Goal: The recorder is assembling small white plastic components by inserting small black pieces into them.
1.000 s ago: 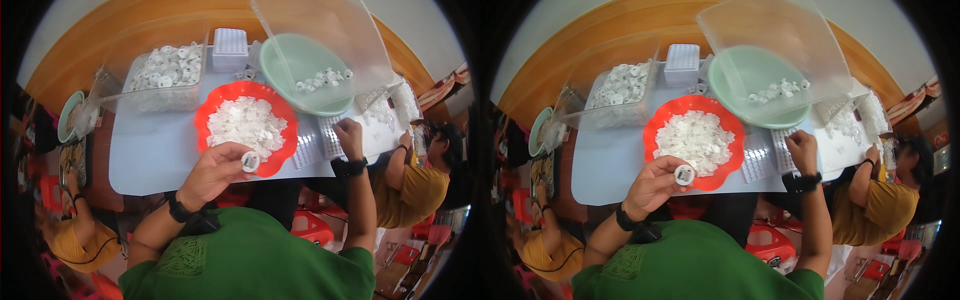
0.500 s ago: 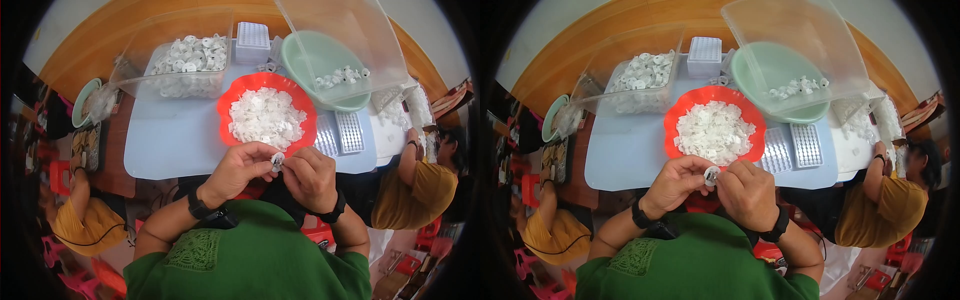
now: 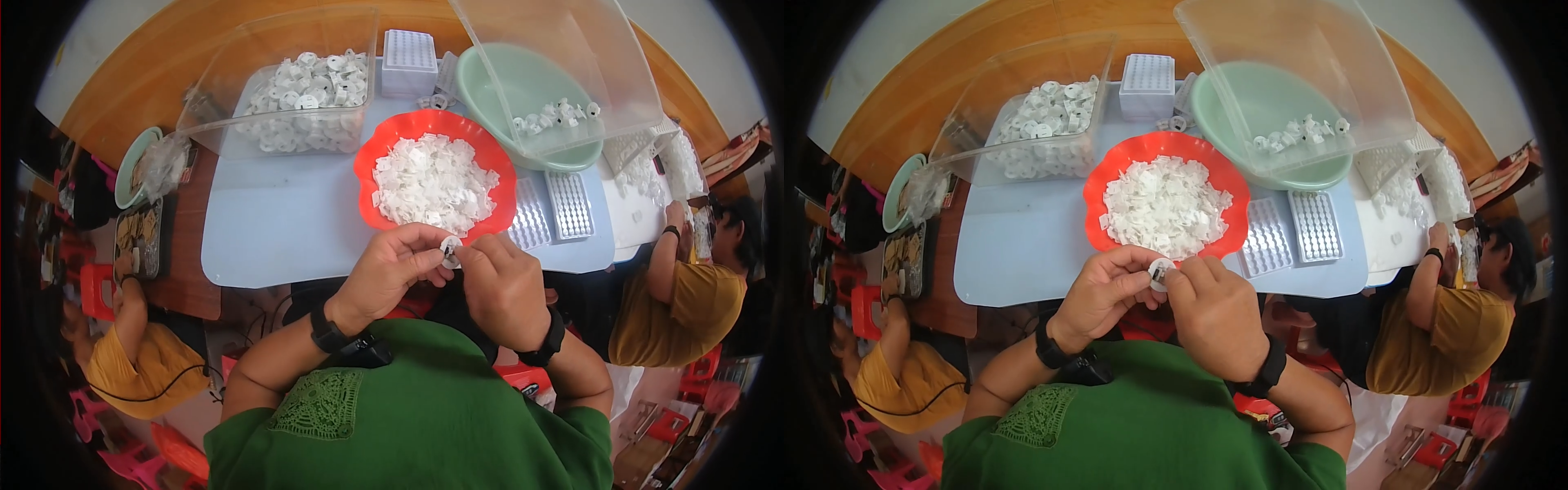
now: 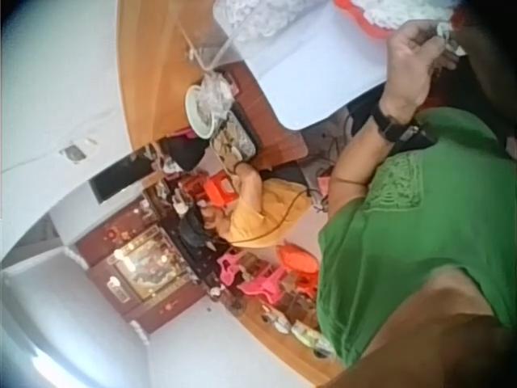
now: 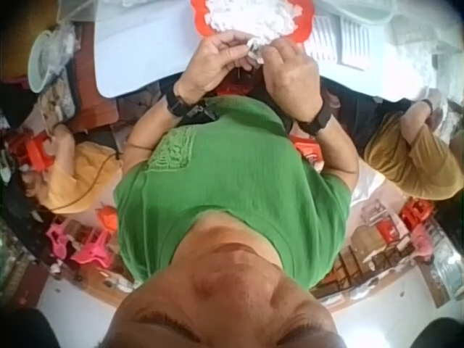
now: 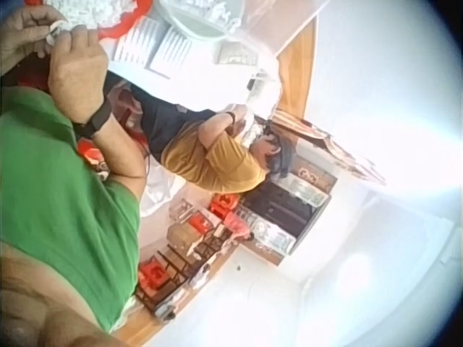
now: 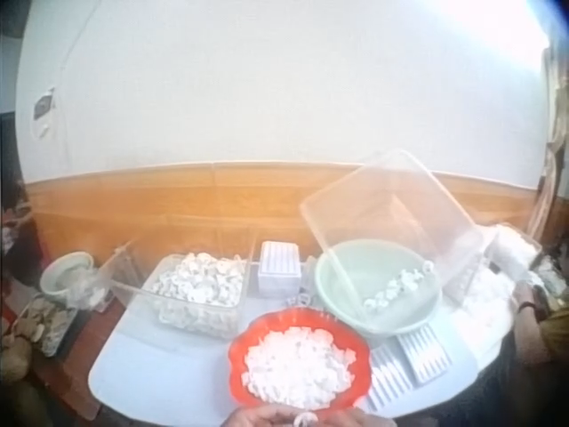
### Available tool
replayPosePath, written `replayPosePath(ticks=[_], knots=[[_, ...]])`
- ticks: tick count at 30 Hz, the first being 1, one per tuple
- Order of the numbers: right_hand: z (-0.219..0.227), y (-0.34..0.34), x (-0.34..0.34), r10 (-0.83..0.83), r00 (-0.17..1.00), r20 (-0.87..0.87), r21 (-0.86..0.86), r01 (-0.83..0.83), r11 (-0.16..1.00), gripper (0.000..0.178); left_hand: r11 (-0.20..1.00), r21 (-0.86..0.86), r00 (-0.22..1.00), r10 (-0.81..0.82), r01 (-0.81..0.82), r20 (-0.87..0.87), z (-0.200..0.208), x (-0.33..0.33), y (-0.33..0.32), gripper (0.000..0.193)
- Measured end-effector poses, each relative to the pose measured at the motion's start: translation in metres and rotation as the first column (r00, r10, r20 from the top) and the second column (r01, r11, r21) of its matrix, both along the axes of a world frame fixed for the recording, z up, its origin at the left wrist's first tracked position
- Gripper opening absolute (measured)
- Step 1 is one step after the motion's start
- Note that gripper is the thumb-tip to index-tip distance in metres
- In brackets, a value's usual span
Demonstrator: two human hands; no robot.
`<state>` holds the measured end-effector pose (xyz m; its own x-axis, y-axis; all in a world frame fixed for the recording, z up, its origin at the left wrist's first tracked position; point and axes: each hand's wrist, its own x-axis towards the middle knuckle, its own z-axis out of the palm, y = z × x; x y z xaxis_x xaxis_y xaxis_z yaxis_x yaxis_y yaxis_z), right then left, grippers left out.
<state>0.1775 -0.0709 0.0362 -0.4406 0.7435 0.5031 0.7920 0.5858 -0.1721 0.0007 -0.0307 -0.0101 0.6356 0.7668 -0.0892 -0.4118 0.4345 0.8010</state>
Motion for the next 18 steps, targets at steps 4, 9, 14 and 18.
replayPosePath(ticks=[4, 9, 14, 18], knots=[[0.002, -0.004, 0.007, -0.021, 0.987, -0.161, 0.004, 0.022, 1.000, 0.032, 0.999, -0.045, 0.996, -0.007, 0.011, 0.094, 0.002, 0.002, 0.001, 0.026], [-0.011, -0.006, 0.010, 0.012, 0.983, -0.183, 0.040, -0.005, 0.999, 0.035, 0.999, -0.046, 0.996, -0.005, 0.009, 0.089, 0.000, 0.009, 0.000, 0.026], [-0.012, -0.011, 0.013, -0.003, 0.993, -0.114, 0.006, 0.004, 1.000, 0.033, 0.998, -0.055, 1.000, -0.005, 0.004, -0.014, 0.003, 0.016, 0.002, 0.025], [-0.006, 0.002, 0.041, -0.056, 0.916, -0.396, -0.094, 0.020, 0.995, 0.025, 0.999, -0.031, 0.999, 0.032, -0.032, 0.006, 0.003, 0.012, 0.005, 0.025]])
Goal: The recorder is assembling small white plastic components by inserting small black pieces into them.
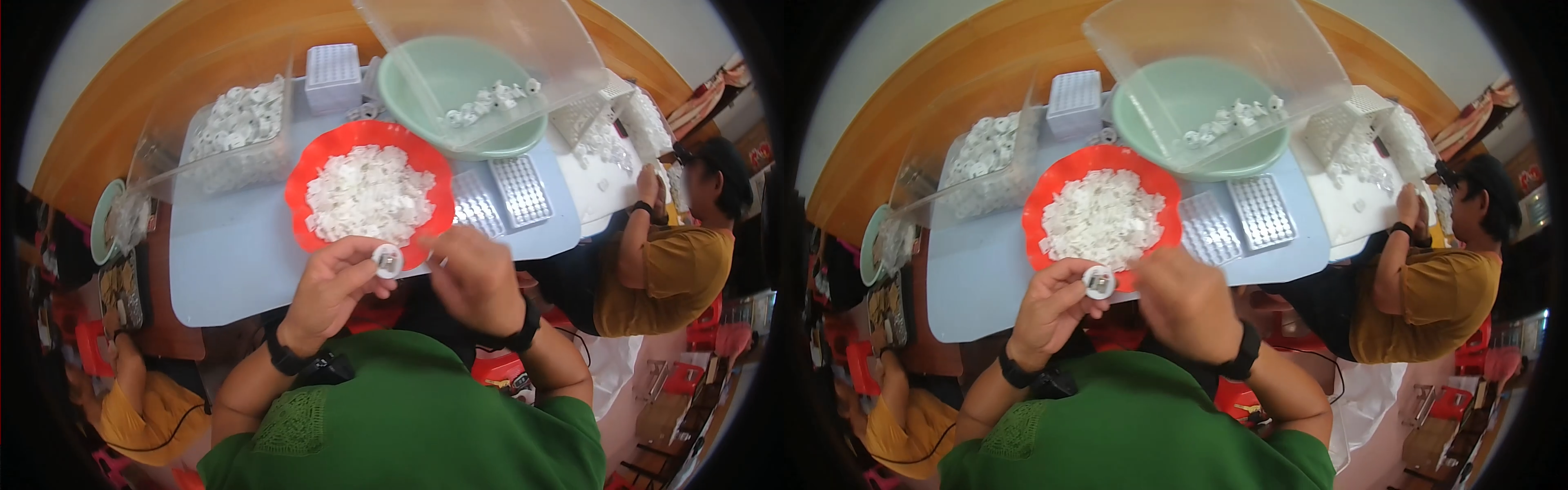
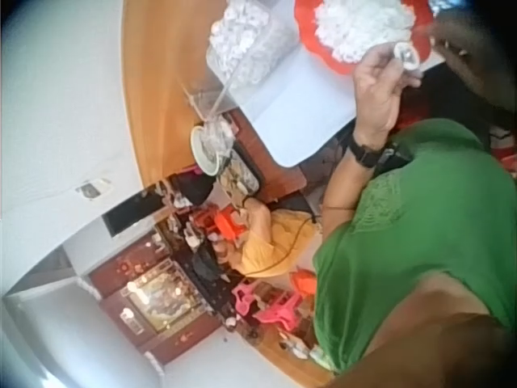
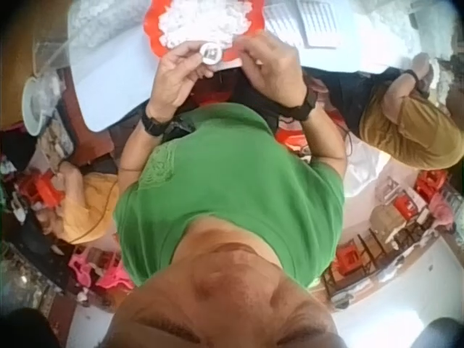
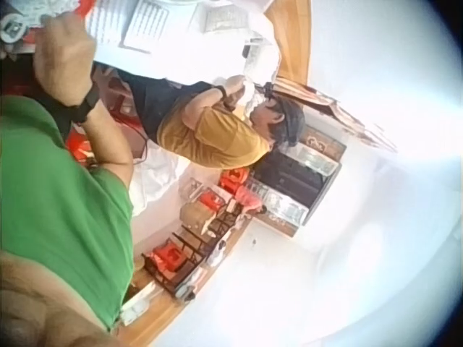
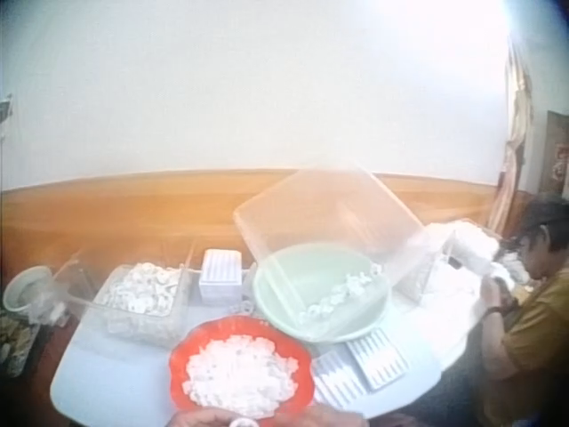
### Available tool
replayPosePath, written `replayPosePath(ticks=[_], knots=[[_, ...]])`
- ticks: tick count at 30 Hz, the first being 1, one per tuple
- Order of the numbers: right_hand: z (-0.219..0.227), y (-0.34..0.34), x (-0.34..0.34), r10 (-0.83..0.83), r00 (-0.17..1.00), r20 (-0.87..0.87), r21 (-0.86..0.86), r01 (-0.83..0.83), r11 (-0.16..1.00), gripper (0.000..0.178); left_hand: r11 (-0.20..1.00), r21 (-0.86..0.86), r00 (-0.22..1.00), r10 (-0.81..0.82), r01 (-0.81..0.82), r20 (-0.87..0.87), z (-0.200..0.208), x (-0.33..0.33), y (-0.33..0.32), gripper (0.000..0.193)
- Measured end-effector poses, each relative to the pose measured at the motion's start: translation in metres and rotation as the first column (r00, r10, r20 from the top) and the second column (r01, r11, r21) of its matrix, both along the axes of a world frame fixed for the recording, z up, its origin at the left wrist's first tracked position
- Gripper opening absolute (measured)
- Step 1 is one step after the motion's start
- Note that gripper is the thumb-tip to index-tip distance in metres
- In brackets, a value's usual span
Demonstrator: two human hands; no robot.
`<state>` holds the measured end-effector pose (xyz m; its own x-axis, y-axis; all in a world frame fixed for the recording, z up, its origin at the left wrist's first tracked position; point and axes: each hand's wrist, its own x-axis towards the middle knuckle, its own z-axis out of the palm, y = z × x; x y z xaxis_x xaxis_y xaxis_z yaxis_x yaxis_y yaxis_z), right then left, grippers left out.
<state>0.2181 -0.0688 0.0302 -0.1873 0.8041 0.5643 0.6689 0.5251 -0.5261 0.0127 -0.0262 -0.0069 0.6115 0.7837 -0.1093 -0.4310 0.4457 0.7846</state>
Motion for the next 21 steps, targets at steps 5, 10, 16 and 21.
replayPosePath(ticks=[5, 10, 16, 21], knots=[[-0.028, 0.049, 0.113, -0.403, 0.895, 0.190, -0.118, 0.428, 0.896, 0.009, 0.997, 0.007, 0.996, 0.082, -0.082, -0.022, 0.003, -0.007, 0.011, 0.026], [-0.065, 0.080, 0.175, -0.510, 0.735, 0.447, -0.070, 0.597, 0.799, 0.019, 0.995, 0.021, 0.995, 0.098, -0.098, -0.028, 0.008, -0.006, 0.014, 0.025], [-0.071, 0.097, 0.190, -0.430, 0.730, 0.531, -0.167, 0.588, 0.791, 0.020, 0.998, -0.004, 0.998, 0.060, -0.060, 0.027, 0.002, -0.009, 0.018, 0.025], [-0.074, 0.105, 0.197, -0.465, 0.742, 0.484, -0.172, 0.601, 0.781, 0.014, 0.999, -0.021, 0.998, 0.040, -0.039, 0.039, -0.001, -0.009, 0.019, 0.026]])
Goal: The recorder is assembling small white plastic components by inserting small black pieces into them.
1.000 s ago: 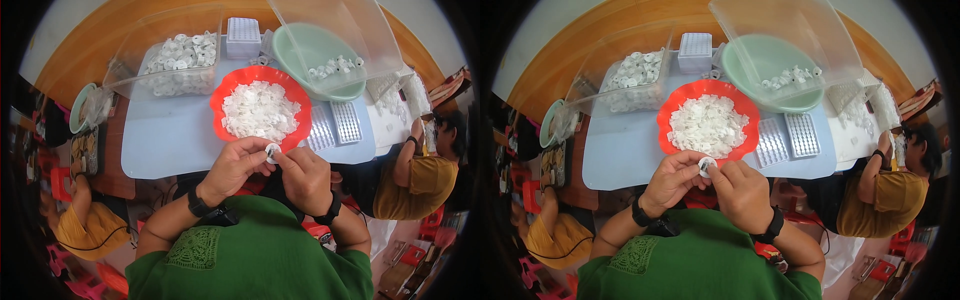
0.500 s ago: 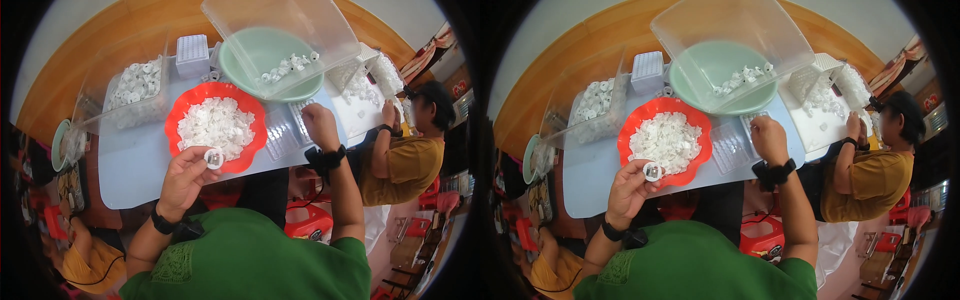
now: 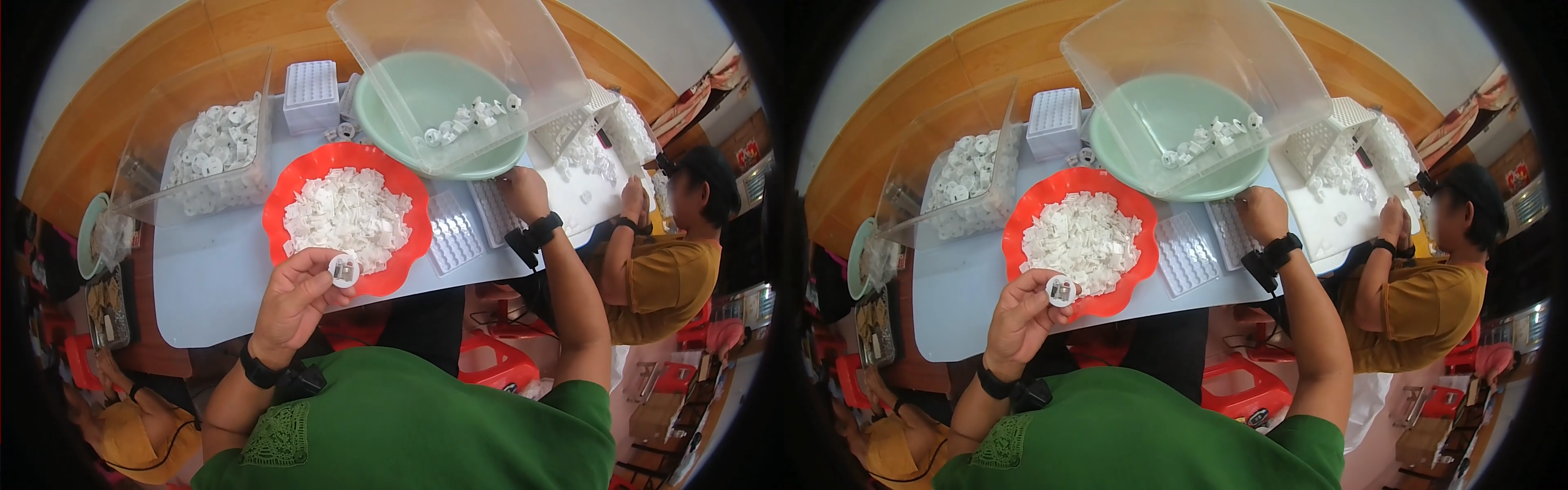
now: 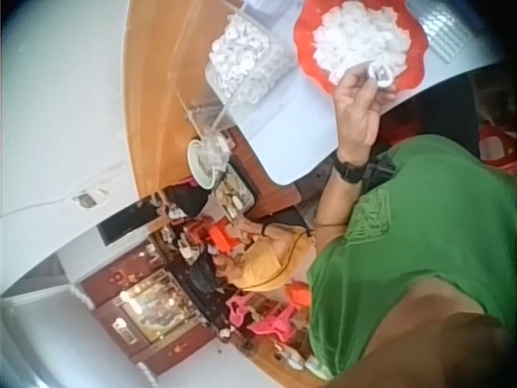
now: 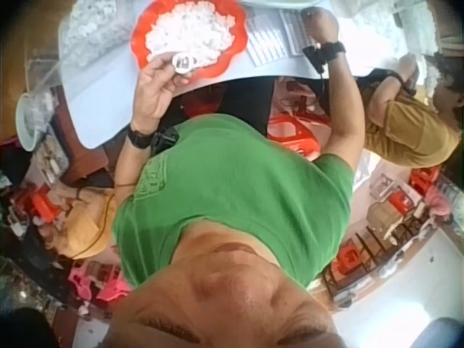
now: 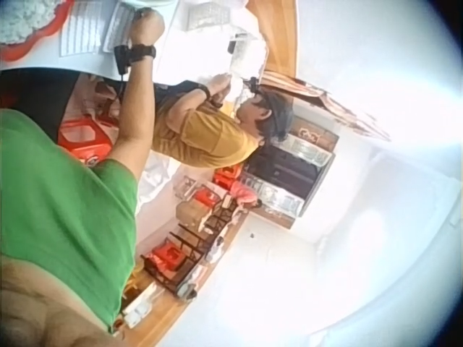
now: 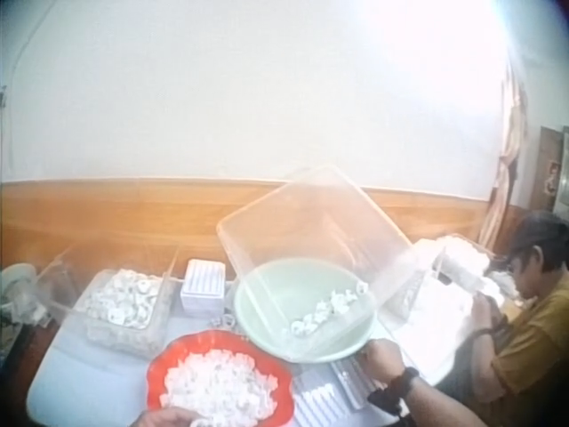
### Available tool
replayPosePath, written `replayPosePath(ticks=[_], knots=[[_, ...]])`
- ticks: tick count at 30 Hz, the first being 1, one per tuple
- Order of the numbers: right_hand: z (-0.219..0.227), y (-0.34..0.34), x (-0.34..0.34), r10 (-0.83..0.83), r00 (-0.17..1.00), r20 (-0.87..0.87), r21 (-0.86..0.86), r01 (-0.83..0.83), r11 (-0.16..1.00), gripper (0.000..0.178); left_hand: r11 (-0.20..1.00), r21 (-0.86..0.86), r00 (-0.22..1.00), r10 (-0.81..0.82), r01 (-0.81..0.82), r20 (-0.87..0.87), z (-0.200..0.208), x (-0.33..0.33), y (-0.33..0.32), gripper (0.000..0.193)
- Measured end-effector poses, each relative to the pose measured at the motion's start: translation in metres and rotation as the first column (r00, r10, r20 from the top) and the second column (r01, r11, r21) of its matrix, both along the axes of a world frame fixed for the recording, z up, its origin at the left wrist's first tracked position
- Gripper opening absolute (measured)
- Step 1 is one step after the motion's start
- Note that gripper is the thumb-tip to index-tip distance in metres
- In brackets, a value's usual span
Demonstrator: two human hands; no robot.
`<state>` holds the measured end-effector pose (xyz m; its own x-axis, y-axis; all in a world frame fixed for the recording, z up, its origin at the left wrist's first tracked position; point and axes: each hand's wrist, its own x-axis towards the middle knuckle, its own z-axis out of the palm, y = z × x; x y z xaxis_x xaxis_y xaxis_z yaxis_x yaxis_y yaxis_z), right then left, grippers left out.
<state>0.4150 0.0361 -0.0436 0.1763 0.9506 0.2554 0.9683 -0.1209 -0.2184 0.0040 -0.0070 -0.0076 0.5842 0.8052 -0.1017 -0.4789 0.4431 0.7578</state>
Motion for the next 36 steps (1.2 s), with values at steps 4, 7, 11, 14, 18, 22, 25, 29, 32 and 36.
replayPosePath(ticks=[4, 7, 11, 14, 18, 22, 25, 29, 32, 36], knots=[[0.001, 0.002, 0.002, 0.031, 0.997, -0.076, 0.003, -0.031, 1.000, 0.012, 0.999, 0.012, 0.999, 0.030, -0.030, -0.035, 0.001, 0.001, -0.001, 0.026], [0.009, 0.001, 0.001, 0.043, 0.993, -0.113, -0.062, -0.050, 0.997, 0.013, 1.000, 0.010, 0.999, 0.023, -0.023, -0.026, 0.001, 0.000, 0.000, 0.026], [0.011, 0.002, 0.001, 0.027, 0.990, -0.141, -0.133, -0.047, 0.990, 0.013, 1.000, -0.004, 1.000, -0.013, 0.013, 0.015, 0.001, -0.004, 0.001, 0.025], [0.010, 0.003, 0.001, 0.082, 0.982, -0.169, -0.095, -0.099, 0.991, 0.012, 1.000, 0.003, 0.999, -0.020, 0.020, 0.035, 0.000, -0.006, -0.002, 0.025], [0.012, 0.005, -0.004, 0.078, 0.977, -0.200, -0.109, -0.102, 0.989, 0.009, 1.000, -0.008, 0.999, 0.009, -0.008, 0.047, -0.001, -0.004, -0.006, 0.025], [0.011, 0.002, -0.004, 0.049, 0.982, -0.180, -0.095, -0.067, 0.993, 0.007, 1.000, 0.004, 0.997, -0.023, 0.022, 0.080, -0.004, -0.006, -0.006, 0.026], [0.011, 0.001, -0.001, 0.073, 0.984, -0.161, -0.090, -0.088, 0.992, 0.007, 1.000, 0.005, 0.996, -0.017, 0.016, 0.083, -0.005, -0.009, -0.008, 0.026], [0.021, -0.010, -0.004, 0.081, 0.982, -0.172, 0.013, -0.080, 0.997, 0.009, 1.000, 0.008, 0.997, -0.018, 0.017, 0.073, -0.005, -0.012, -0.009, 0.026], [0.034, -0.029, 0.000, 0.075, 0.994, -0.083, 0.134, -0.064, 0.989, 0.010, 1.000, 0.015, 0.997, -0.028, 0.027, 0.070, -0.006, -0.014, -0.008, 0.027], [0.074, -0.063, -0.043, 0.065, 0.951, -0.301, 0.157, -0.018, 0.987, 0.008, 0.999, 0.019, 0.998, -0.045, 0.045, 0.045, -0.003, -0.010, -0.007, 0.028]])
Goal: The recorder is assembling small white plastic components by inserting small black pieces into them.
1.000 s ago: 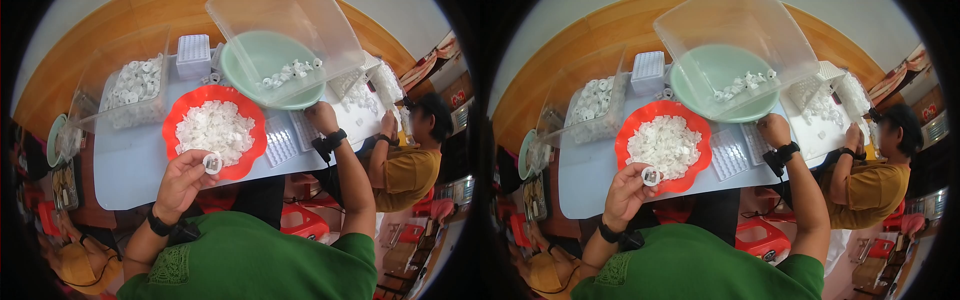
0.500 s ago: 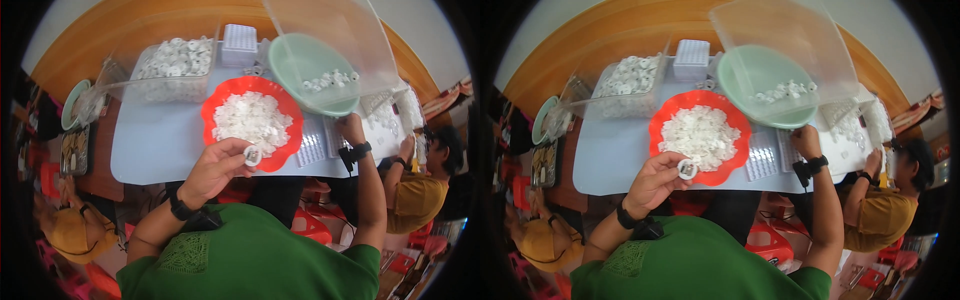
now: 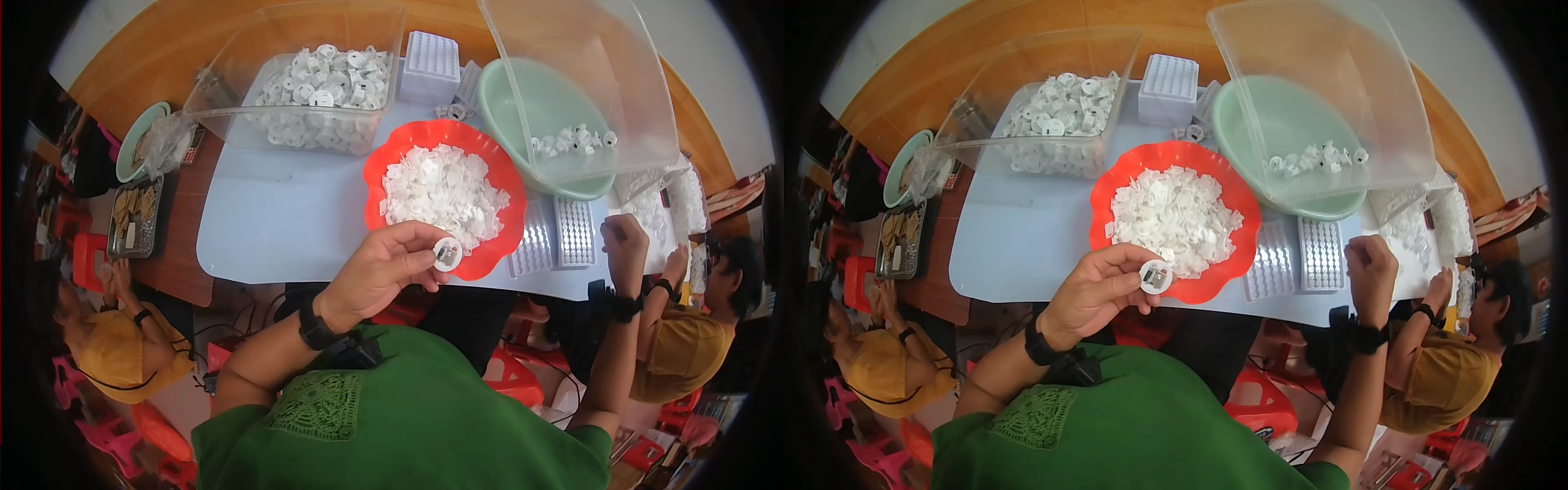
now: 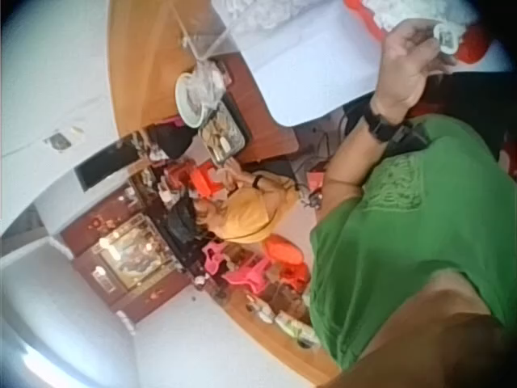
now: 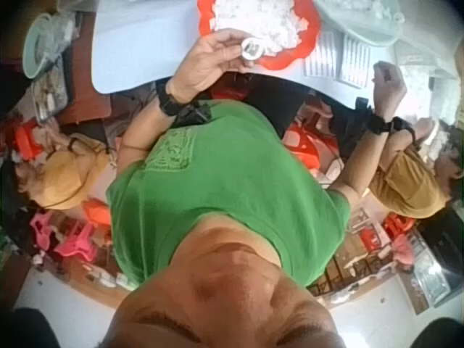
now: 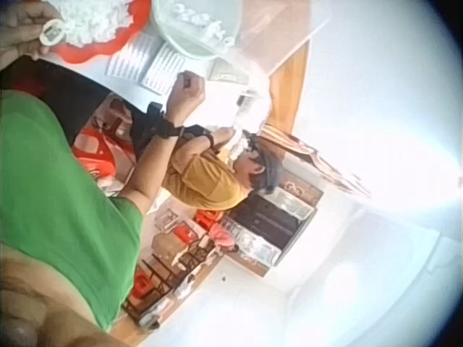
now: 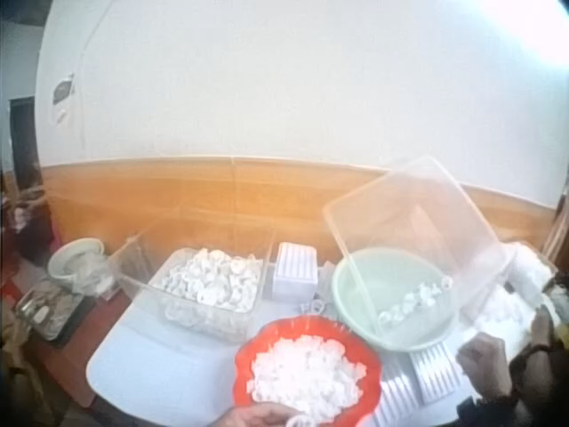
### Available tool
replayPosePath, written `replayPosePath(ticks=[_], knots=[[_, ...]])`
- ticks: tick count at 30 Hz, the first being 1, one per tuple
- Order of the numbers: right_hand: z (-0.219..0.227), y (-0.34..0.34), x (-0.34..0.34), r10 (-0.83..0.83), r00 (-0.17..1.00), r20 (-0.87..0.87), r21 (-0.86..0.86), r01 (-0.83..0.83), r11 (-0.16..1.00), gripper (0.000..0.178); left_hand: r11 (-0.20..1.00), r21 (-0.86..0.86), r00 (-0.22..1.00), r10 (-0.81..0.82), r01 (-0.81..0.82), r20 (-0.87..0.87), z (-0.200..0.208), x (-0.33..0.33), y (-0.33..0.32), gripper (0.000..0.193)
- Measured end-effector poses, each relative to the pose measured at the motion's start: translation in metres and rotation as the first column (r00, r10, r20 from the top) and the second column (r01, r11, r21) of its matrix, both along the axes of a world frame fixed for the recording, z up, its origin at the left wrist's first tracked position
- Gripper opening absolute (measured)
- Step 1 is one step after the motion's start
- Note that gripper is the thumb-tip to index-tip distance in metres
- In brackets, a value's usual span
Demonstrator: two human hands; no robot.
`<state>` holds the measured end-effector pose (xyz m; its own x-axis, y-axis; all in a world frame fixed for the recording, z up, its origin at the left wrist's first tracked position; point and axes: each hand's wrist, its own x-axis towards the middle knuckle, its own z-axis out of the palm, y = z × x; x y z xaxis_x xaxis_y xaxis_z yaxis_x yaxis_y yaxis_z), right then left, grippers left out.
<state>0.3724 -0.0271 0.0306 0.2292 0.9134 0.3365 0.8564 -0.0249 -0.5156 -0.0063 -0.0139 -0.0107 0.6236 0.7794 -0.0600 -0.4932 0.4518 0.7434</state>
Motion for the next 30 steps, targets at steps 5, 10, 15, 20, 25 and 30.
replayPosePath(ticks=[5, 10, 15, 20, 25, 30], knots=[[0.024, -0.029, -0.091, 0.287, 0.949, -0.130, 0.160, -0.266, 0.951, 0.012, 1.000, 0.022, 1.000, -0.022, 0.022, 0.018, 0.000, 0.009, -0.003, 0.029], [0.023, -0.036, -0.160, 0.507, 0.823, -0.256, 0.216, -0.462, 0.860, 0.017, 0.999, 0.054, 1.000, -0.009, 0.008, 0.026, 0.003, 0.012, -0.009, 0.029], [0.005, -0.033, -0.188, 0.523, 0.845, -0.112, 0.351, -0.459, 0.816, 0.018, 0.992, 0.121, 0.997, 0.045, -0.038, -0.063, 0.010, 0.009, -0.014, 0.028], [-0.005, -0.037, -0.200, 0.503, 0.864, -0.028, 0.394, -0.453, 0.799, 0.020, 0.989, 0.130, 0.995, 0.079, -0.071, -0.060, 0.011, 0.009, -0.019, 0.027], [-0.006, -0.039, -0.203, 0.473, 0.880, 0.039, 0.410, -0.445, 0.796, 0.023, 0.984, 0.162, 0.994, 0.090, -0.080, -0.060, 0.010, 0.009, -0.022, 0.027], [-0.002, -0.038, -0.203, 0.499, 0.855, 0.143, 0.393, -0.512, 0.764, 0.019, 0.979, 0.184, 0.991, 0.101, -0.083, -0.086, 0.008, 0.006, -0.022, 0.026]])
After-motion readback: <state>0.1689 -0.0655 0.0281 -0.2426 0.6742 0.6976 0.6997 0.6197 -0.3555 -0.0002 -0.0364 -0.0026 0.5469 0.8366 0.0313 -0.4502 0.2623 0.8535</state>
